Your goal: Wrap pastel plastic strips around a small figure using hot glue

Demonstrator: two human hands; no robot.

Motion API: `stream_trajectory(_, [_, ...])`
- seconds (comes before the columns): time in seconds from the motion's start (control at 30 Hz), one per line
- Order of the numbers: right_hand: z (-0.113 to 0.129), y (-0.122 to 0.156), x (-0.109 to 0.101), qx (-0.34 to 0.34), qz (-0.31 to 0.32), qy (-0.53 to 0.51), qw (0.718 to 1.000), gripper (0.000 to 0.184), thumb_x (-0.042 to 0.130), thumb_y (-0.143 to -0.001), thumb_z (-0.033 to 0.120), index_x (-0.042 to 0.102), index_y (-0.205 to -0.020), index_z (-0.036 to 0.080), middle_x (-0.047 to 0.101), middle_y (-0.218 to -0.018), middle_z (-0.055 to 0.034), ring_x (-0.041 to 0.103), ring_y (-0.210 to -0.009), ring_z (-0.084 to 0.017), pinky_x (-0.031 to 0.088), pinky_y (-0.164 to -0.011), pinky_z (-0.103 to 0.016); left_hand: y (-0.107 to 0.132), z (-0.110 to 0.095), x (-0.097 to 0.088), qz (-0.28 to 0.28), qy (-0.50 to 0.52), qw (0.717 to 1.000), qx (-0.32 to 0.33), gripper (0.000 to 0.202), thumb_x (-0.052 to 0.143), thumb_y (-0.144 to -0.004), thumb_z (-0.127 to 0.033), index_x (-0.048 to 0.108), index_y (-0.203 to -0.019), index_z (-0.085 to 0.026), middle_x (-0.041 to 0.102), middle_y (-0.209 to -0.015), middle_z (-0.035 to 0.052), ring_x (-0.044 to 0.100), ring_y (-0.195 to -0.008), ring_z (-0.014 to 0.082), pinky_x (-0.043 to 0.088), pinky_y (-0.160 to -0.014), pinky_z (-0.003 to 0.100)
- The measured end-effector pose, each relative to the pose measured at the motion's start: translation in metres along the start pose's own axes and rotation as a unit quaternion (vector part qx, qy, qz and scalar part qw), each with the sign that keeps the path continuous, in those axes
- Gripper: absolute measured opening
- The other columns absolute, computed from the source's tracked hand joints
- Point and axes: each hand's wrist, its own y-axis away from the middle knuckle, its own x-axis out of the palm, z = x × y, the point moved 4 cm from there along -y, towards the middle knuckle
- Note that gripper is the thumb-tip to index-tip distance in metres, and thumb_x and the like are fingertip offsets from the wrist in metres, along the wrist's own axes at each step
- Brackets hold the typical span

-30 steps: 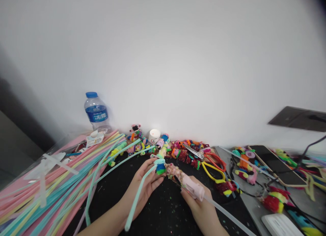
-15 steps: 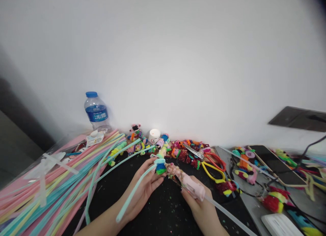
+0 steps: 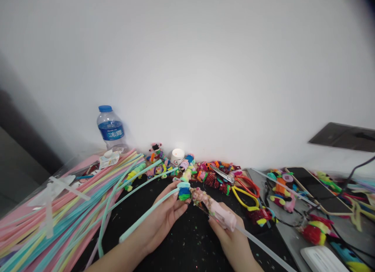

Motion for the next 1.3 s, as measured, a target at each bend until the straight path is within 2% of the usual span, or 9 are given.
stream_trajectory(0.57, [-0.002, -0.001, 0.002, 0.011, -0.008, -0.020, 1.000, 0.009, 0.055, -0.083, 0.024, 0.055, -0.075, 0.018, 0.058, -0.067, -0.0003, 0.055, -0.060, -0.015, 0.043, -0.056, -0.020, -0.002, 0.001, -0.003, -0.002, 0.031, 0.999, -0.010, 0.050, 0.058, -0.082, -0.012, 0.044, -0.128, -0.025, 0.068, -0.095, 0.0047, 0.066, -0.082, 0.0139, 0.052, -0.077, 0.025])
stream_trajectory(1.0, [0.000, -0.001, 0.000, -0.006, -0.010, 0.035, 0.999, 0.008, 0.053, -0.083, 0.023, 0.057, -0.077, 0.018, 0.060, -0.068, -0.0008, 0.056, -0.059, -0.015, 0.044, -0.054, -0.022, -0.003, -0.001, -0.002, -0.004, 0.039, 0.999, -0.008, 0.044, 0.059, -0.082, -0.013, 0.049, -0.123, -0.022, 0.068, -0.094, 0.0041, 0.065, -0.081, 0.0133, 0.052, -0.076, 0.024])
stream_trajectory(1.17, [-0.005, -0.002, -0.002, 0.022, -0.003, 0.098, 0.995, 0.009, 0.052, -0.083, 0.025, 0.060, -0.085, 0.020, 0.063, -0.076, -0.0012, 0.060, -0.066, -0.016, 0.045, -0.059, -0.023, -0.003, -0.005, -0.003, -0.045, 0.015, 0.999, 0.023, 0.042, 0.062, -0.079, -0.015, 0.051, -0.119, -0.024, 0.068, -0.092, 0.0027, 0.066, -0.079, 0.0132, 0.052, -0.077, 0.025])
stream_trajectory(1.23, [-0.006, -0.003, -0.003, 0.032, 0.007, 0.165, 0.986, 0.012, 0.052, -0.082, 0.025, 0.060, -0.090, 0.021, 0.064, -0.080, -0.0017, 0.061, -0.070, -0.018, 0.045, -0.061, -0.027, -0.003, -0.008, -0.003, -0.053, -0.008, 0.997, 0.046, 0.039, 0.064, -0.078, -0.018, 0.053, -0.116, -0.023, 0.068, -0.095, 0.0032, 0.065, -0.080, 0.0138, 0.051, -0.079, 0.027])
stream_trajectory(1.3, [-0.007, -0.003, -0.002, 0.016, 0.013, 0.244, 0.970, 0.023, 0.052, -0.079, 0.021, 0.059, -0.101, 0.023, 0.064, -0.090, -0.0036, 0.061, -0.079, -0.022, 0.043, -0.068, -0.033, -0.002, -0.010, -0.002, -0.064, -0.047, 0.994, 0.076, 0.035, 0.066, -0.077, -0.022, 0.055, -0.110, -0.022, 0.066, -0.098, 0.0036, 0.065, -0.081, 0.0150, 0.051, -0.079, 0.028])
